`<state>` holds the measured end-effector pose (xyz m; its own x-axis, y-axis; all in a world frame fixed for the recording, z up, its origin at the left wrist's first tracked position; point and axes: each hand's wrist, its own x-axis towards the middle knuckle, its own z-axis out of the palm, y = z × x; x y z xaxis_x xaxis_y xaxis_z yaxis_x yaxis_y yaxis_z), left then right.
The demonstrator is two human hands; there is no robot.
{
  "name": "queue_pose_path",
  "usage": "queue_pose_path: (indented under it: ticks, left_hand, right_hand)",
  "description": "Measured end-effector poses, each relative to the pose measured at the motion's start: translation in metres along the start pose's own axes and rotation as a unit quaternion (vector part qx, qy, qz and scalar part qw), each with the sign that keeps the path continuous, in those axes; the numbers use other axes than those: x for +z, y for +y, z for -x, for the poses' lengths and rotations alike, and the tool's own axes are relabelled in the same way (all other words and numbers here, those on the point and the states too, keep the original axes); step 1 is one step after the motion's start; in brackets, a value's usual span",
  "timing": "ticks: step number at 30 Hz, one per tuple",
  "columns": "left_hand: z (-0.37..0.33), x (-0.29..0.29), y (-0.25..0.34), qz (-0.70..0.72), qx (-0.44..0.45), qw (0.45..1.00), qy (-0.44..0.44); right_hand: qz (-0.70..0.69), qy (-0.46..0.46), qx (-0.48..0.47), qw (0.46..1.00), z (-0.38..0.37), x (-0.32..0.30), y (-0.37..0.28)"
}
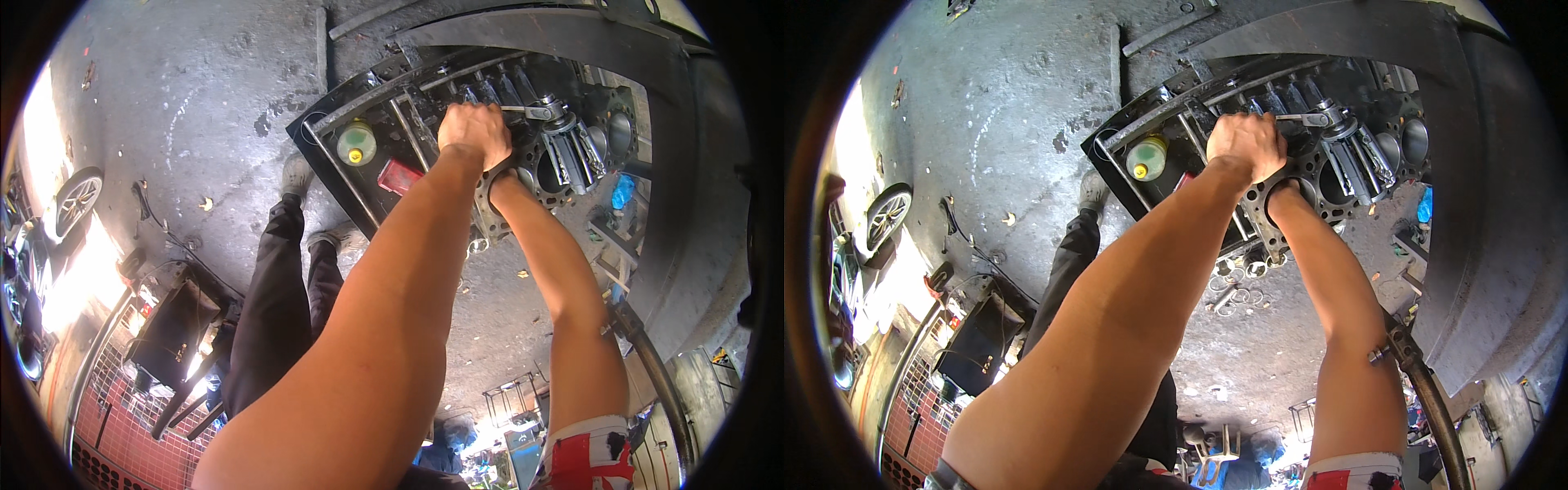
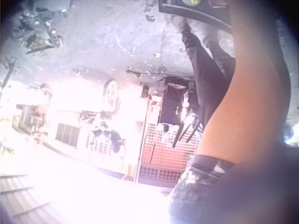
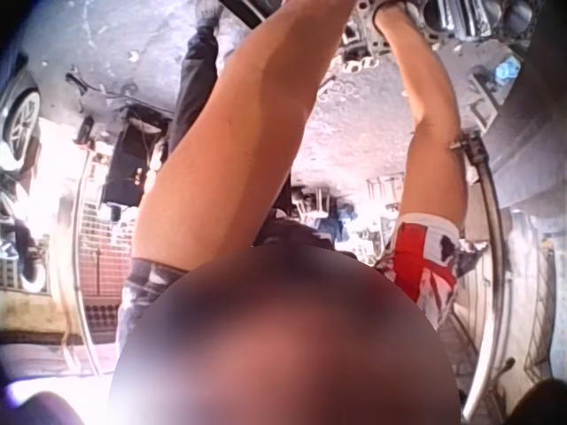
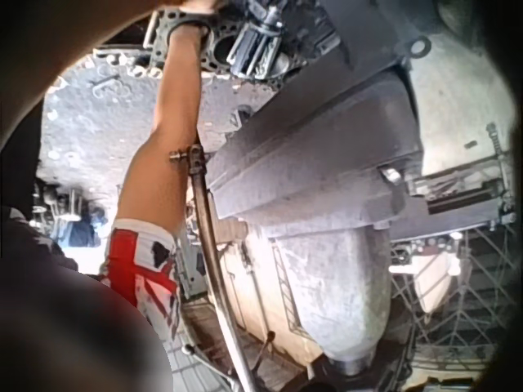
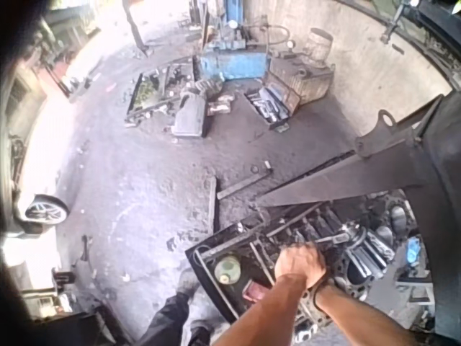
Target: The person assembles an engine block by hand, inserting a piston into a cylinder, applying lubricant, and using a wrench to tighten components. The person also handles a crankshaft and places it into the engine block.
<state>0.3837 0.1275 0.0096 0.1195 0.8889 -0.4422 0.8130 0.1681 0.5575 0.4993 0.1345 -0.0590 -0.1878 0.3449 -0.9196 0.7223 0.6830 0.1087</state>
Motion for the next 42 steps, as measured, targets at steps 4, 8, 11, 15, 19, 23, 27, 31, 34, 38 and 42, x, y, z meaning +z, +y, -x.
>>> queue_pose_path:
  ticks: [4, 8, 11, 15, 19, 23, 27, 31, 34, 38, 42]
  left_hand:
    - [0.001, -0.002, -0.001, -0.004, -0.001, 1.000, 0.006]
    - [0.001, -0.001, -0.001, 0.001, -0.004, 1.000, 0.008]
    - [0.000, 0.001, 0.001, -0.008, -0.012, 1.000, -0.001]
    - [0.001, 0.000, -0.001, -0.001, 0.000, 1.000, 0.013]
    - [0.001, 0.000, -0.002, 0.009, 0.001, 1.000, 0.013]
    - [0.000, 0.002, -0.003, 0.006, 0.001, 1.000, 0.010]
    - [-0.002, 0.003, -0.002, -0.001, 0.002, 1.000, 0.011]
    - [-0.002, 0.002, -0.001, 0.008, -0.007, 1.000, 0.004]
    - [-0.002, 0.001, -0.001, 0.014, -0.011, 1.000, 0.003]
    - [-0.002, 0.001, 0.000, 0.010, -0.009, 1.000, 0.005]
    - [-0.001, 0.000, 0.000, -0.001, -0.011, 1.000, -0.003]
  right_hand:
    - [-0.012, -0.013, -0.008, 1.000, 0.027, -0.004, -0.004]
    - [-0.051, -0.020, -0.019, 0.998, 0.096, -0.008, 0.004]
    - [-0.117, 0.026, 0.012, 0.993, 0.146, -0.014, 0.020]
    - [-0.194, 0.054, -0.079, 0.976, 0.175, -0.021, 0.029]
    - [-0.474, 0.009, 0.045, 0.879, 0.166, -0.012, 0.027]
    - [-0.423, -0.016, -0.010, 0.906, 0.117, 0.010, 0.026]
    - [-0.069, 0.030, -0.153, 0.985, 0.054, 0.027, 0.019]
    - [-0.146, 0.066, -0.016, 0.987, 0.006, 0.023, 0.009]
    - [-0.147, 0.081, 0.017, 0.986, -0.011, 0.017, 0.005]
    - [-0.151, 0.086, 0.031, 0.984, -0.021, 0.021, 0.006]
    - [-0.167, 0.080, 0.017, 0.983, -0.006, 0.032, 0.009]
